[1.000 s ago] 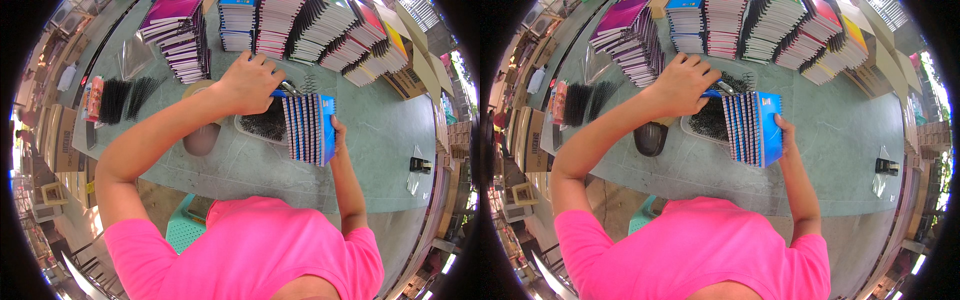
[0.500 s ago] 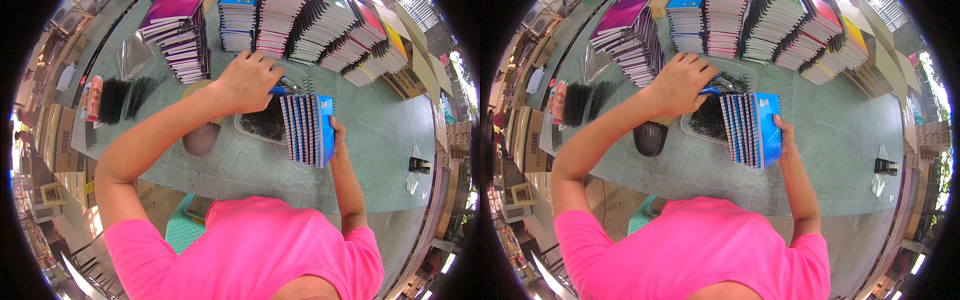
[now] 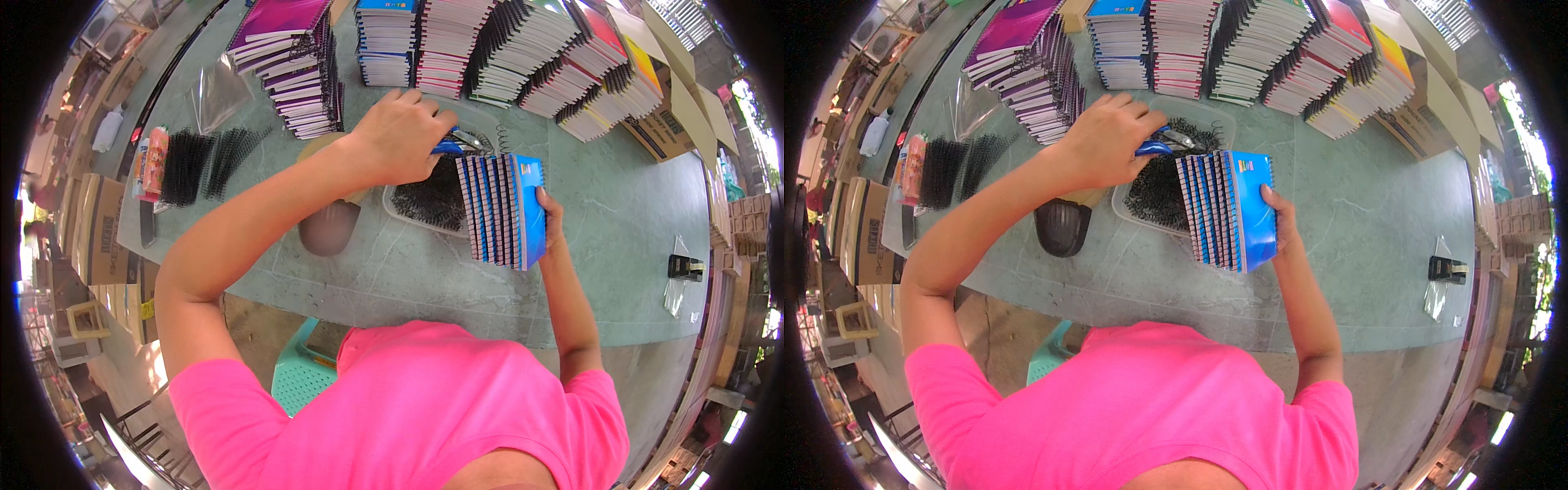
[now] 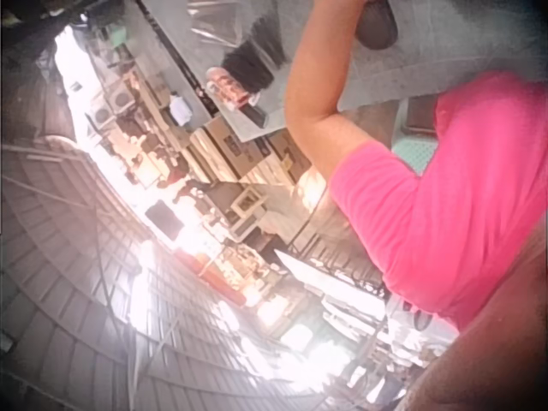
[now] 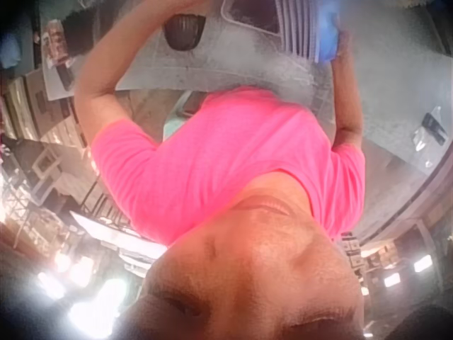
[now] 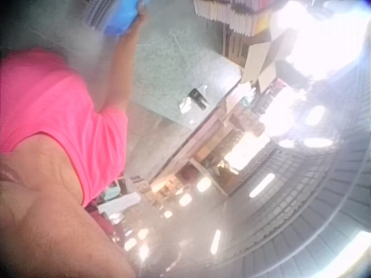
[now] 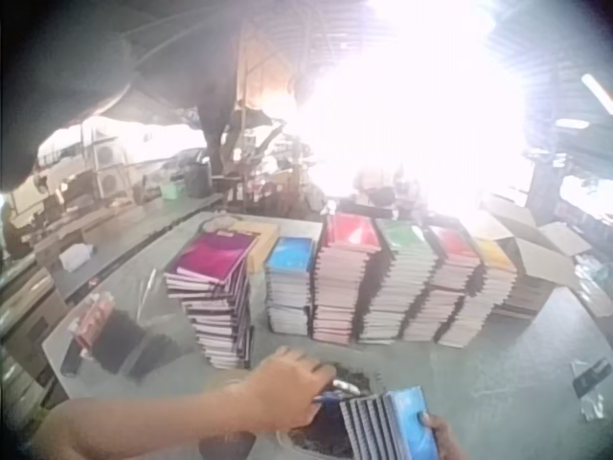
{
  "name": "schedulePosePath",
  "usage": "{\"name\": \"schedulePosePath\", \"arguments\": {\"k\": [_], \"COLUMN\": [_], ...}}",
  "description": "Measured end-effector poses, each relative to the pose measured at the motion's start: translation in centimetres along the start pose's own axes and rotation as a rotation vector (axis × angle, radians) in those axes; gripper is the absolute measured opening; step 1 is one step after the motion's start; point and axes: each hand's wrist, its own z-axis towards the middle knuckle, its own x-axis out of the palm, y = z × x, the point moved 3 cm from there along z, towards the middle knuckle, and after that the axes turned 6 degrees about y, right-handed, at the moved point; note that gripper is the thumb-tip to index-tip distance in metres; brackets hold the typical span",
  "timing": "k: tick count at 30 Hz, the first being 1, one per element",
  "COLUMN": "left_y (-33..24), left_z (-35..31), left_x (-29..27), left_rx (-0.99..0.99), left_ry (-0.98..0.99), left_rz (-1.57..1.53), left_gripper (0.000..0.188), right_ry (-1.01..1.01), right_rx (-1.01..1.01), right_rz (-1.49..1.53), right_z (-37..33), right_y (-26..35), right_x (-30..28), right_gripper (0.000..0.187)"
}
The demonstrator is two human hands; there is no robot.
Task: The person uses pliers to cut the ends of metal spiral bindings on stacks of notebooks and then places the finished notebooks onto larger stacks.
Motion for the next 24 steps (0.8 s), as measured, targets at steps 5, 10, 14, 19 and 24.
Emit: {"name": "schedulePosePath", "arguments": {"k": [5, 10, 14, 19, 24], "left_y": [-0.8, -1.2, -0.9, -0.9, -1.1], "left_z": [0.1, 0.4, -0.2, -1.4, -0.9], "left_x": [0.2, 0.3, 1.0, 1.0, 0.4], "left_rx": [0.07, 0.1, -0.019, 0.126, 0.016], "left_ry": [-0.097, -0.023, 0.132, -0.106, 0.153], "left_rz": [0.048, -0.053, -0.13, -0.195, -0.249], "left_gripper": [0.041, 0.035, 0.029, 0.025, 0.028], "right_ry": [-0.007, -0.002, -0.003, -0.015, -0.006], "right_rx": [0.002, 0.025, 0.038, 0.111, 0.086], "right_rz": [-0.043, -0.091, -0.087, -0.122, -0.118], "right_z": [0.0, 0.1, -0.3, -0.1, -0.6], "right_y": [0.2, 0.1, 0.1, 0.0, -0.1], "right_x": [1.1, 0.9, 1.1, 0.2, 1.2], "right_gripper": [0.064, 0.068, 0.068, 0.067, 0.07]}}
